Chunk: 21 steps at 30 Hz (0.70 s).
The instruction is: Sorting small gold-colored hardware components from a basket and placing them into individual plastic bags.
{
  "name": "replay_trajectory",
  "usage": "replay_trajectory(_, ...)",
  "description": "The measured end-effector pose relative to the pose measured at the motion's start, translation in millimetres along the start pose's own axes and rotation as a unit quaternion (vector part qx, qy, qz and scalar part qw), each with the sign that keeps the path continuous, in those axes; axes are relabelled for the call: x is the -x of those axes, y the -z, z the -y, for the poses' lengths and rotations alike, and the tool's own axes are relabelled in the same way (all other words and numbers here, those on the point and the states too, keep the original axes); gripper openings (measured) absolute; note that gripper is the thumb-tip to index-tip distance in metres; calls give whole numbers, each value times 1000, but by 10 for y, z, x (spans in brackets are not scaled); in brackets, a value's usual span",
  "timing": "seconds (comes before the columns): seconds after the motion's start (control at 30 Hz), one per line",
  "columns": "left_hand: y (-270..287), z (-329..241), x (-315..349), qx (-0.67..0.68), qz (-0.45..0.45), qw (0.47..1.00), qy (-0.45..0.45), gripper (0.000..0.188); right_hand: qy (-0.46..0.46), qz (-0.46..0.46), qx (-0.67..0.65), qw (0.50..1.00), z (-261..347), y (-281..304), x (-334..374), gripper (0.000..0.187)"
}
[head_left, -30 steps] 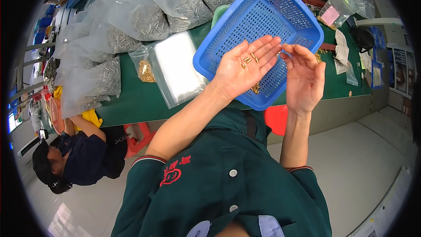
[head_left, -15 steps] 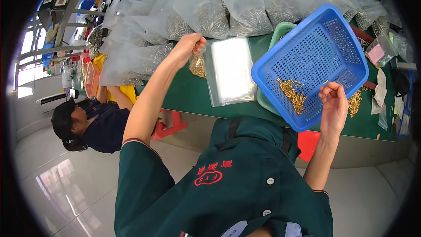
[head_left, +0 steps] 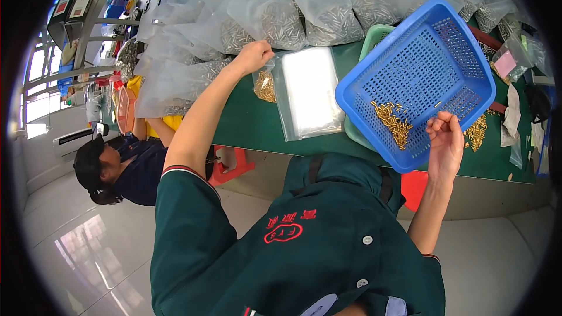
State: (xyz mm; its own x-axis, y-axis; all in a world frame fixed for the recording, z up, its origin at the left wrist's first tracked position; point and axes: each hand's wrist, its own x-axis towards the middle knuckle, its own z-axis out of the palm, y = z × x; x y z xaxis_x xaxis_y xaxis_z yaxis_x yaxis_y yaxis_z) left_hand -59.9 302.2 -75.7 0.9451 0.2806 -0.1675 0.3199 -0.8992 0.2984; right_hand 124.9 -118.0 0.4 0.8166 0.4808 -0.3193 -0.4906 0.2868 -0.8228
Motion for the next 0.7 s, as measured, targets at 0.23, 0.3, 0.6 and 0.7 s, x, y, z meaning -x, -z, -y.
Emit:
replay_trajectory(0.23,-20,51,41,22,63,997,42,27,-6,24,-5,1000,-1,-56,-23,31)
replay_trajectory(0.3,24,82,34,23,131,988,74,34,-6,31,-6,999,-6,-63,-23,31)
replay_trajectory(0.6,85,15,1,127,321,925,156,66,-17,65,193,979,-100,-16,-66,26)
replay_trajectory(0.7,58,72,19,132,312,926,166,70,40,133,507,851,-221,30,-109,18)
